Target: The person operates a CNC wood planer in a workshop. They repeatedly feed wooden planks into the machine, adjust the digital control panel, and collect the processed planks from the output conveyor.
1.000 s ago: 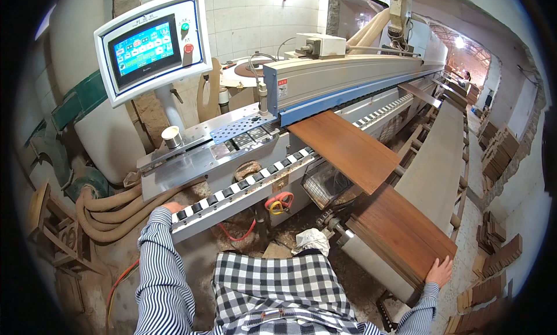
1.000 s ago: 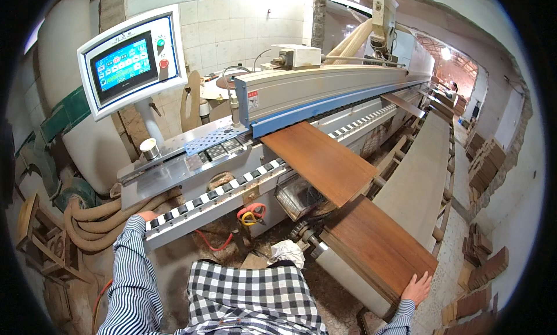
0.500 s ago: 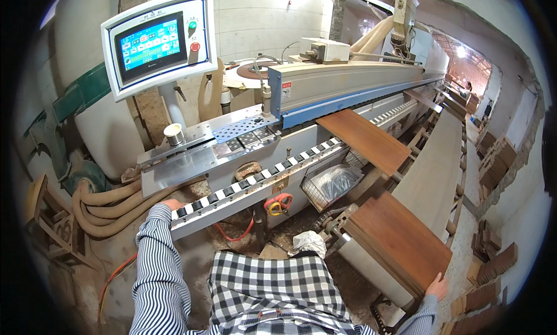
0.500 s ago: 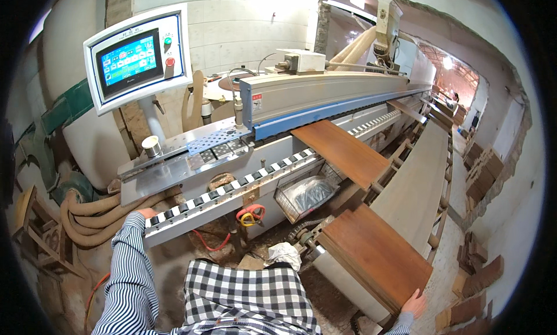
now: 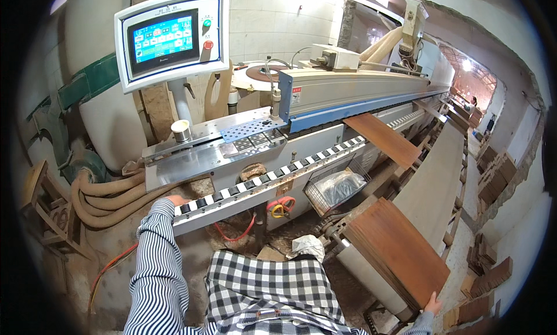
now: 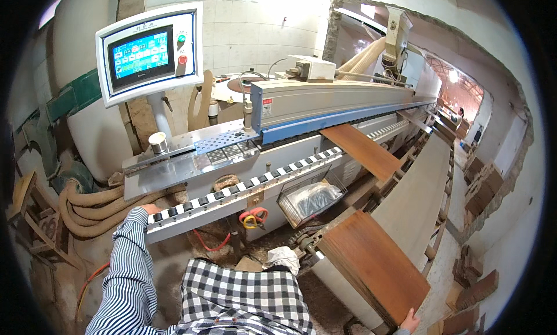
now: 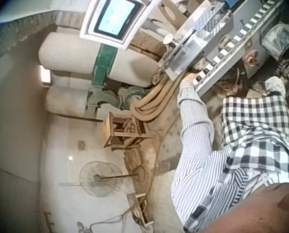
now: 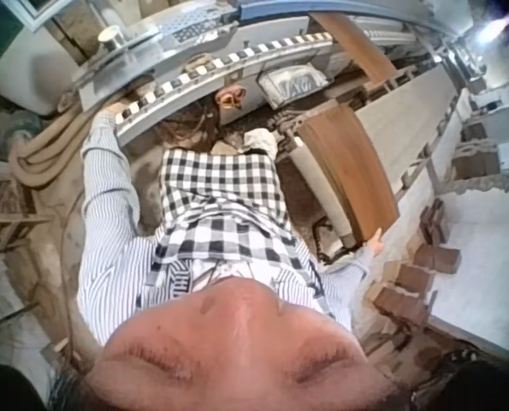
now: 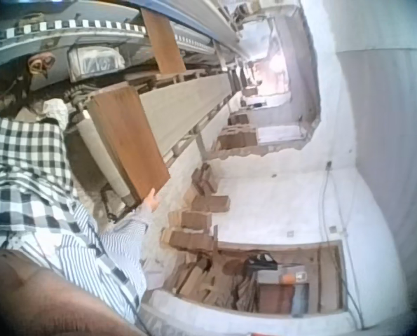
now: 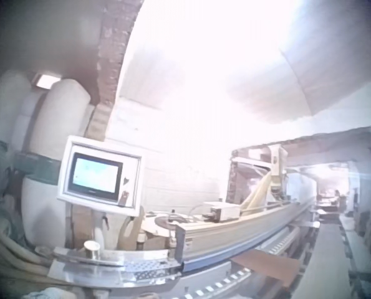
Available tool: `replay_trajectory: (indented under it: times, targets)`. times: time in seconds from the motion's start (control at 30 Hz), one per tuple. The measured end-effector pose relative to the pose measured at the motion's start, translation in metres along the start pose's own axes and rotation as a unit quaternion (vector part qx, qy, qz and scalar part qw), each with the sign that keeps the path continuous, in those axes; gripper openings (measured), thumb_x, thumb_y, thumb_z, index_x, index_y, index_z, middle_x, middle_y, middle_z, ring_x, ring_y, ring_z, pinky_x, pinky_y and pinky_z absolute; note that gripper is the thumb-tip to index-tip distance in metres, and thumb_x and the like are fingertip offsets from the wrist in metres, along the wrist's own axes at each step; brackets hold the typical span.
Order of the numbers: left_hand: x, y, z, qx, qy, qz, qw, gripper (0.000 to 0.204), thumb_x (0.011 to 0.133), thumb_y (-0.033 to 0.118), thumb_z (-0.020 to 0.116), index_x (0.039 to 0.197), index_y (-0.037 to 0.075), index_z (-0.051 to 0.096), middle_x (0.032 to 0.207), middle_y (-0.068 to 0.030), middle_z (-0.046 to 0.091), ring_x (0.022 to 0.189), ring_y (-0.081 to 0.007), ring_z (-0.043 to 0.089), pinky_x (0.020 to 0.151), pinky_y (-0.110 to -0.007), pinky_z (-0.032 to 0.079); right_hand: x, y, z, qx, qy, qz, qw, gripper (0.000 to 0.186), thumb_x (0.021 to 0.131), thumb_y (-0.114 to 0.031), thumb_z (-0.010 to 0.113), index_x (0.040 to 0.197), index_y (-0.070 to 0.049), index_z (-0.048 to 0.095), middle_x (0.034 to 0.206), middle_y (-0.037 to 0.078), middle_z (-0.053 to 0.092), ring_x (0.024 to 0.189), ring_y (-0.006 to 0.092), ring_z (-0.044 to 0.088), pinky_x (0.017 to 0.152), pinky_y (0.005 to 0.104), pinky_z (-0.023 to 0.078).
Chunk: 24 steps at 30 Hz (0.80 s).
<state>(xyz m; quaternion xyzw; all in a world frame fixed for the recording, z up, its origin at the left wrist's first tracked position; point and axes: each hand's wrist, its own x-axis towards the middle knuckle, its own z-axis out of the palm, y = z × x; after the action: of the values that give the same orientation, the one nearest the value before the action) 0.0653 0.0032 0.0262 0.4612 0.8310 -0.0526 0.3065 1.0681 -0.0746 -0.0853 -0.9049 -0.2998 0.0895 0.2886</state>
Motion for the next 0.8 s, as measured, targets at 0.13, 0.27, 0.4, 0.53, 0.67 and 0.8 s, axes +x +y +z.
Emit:
replay_trajectory:
  times: [0.13,0.27,0.4,0.53,0.67,0.8]
  targets:
    - [-0.001,-0.004,-0.001,-0.005,0.004,-0.004,1.000,0.049,0.086,0.049,0.039,0.116,0.012,0.054,0.114,-0.0139,0.055,0.105,-0.0276,0.051,0.090,-0.035,0.038,-0.061,0.038,0.019,0.492,-0.227,0.046,0.840,0.053,0.081,-0.038,0.056,0.112,0.005,0.049,0.104,0.017,0.058,0.092,0.0250,0.058,0.075,0.0370,0.049]
    - [0.003,0.004,-0.001,-0.007,0.004,0.010,1.000,0.049,0.087,0.048,0.039,0.116,0.012,0.054,0.115,-0.0141,0.055,0.105,-0.0277,0.051,0.091,-0.035,0.037,-0.173,-0.016,0.007,0.579,-0.340,0.201,0.713,0.045,0.079,-0.029,0.058,0.112,0.001,0.049,0.102,0.014,0.057,0.093,0.0247,0.055,0.076,0.0355,0.048]
    - [0.005,0.007,-0.004,-0.007,0.009,0.017,1.000,0.049,0.087,0.048,0.039,0.116,0.011,0.054,0.115,-0.0143,0.055,0.106,-0.0279,0.050,0.091,-0.035,0.037,-0.202,-0.020,0.022,0.596,-0.414,0.249,0.642,0.040,0.077,-0.021,0.060,0.111,-0.003,0.049,0.100,0.011,0.056,0.094,0.0244,0.053,0.078,0.0340,0.046]
    - [0.000,0.004,-0.007,-0.008,0.014,0.014,1.000,0.049,0.087,0.048,0.039,0.116,0.011,0.053,0.116,-0.0145,0.054,0.106,-0.0281,0.050,0.091,-0.035,0.037,-0.251,-0.129,-0.030,0.632,-0.355,0.120,0.678,0.043,0.075,-0.011,0.061,0.115,-0.003,0.045,0.106,0.011,0.054,0.098,0.0262,0.050,0.087,0.0361,0.043]
    - [0.002,0.005,-0.006,-0.008,0.012,0.022,1.000,0.050,0.087,0.048,0.039,0.116,0.011,0.053,0.116,-0.0146,0.054,0.107,-0.0282,0.050,0.091,-0.035,0.037,-0.256,-0.137,-0.042,0.634,-0.364,0.108,0.673,0.054,0.072,-0.003,0.060,0.122,-0.004,0.040,0.110,0.012,0.051,0.102,0.0280,0.049,0.088,0.0375,0.043]
    - [0.001,0.005,-0.004,-0.009,0.009,0.022,1.000,0.050,0.087,0.048,0.039,0.117,0.010,0.053,0.116,-0.0148,0.054,0.107,-0.0284,0.049,0.092,-0.035,0.037,-0.239,-0.138,-0.029,0.618,-0.445,0.095,0.641,0.057,0.071,-0.005,0.057,0.124,-0.001,0.038,0.114,0.016,0.050,0.101,0.0298,0.050,0.083,0.0397,0.045]
